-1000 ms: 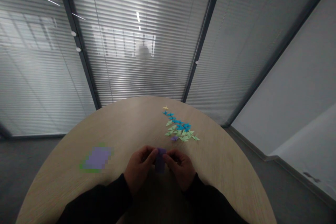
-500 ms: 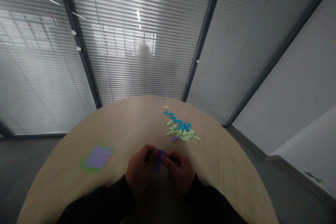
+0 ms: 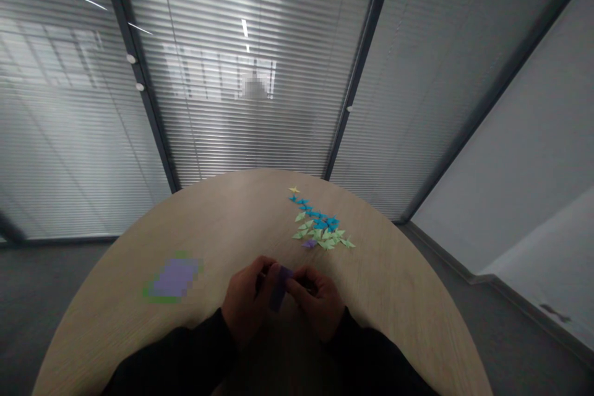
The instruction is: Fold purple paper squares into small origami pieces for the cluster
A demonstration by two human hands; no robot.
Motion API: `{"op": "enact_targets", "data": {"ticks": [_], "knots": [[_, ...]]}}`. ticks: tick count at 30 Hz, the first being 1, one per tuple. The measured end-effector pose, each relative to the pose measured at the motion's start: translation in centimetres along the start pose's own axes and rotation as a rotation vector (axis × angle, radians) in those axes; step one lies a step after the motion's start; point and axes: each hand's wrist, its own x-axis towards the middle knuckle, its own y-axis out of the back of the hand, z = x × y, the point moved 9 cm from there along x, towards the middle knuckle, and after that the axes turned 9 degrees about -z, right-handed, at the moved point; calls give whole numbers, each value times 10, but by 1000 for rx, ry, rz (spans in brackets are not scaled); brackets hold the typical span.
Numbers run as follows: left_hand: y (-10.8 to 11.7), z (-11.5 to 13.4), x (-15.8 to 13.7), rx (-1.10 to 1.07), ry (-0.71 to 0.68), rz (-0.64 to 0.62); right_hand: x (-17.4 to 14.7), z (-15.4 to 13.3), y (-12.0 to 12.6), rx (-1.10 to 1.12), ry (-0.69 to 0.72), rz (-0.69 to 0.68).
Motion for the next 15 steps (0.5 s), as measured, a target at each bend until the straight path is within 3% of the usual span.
{"op": "enact_targets", "data": {"ticks": [15], "knots": [[-5, -1, 3, 55, -40, -29, 0, 5, 4, 24, 1, -2]]}}
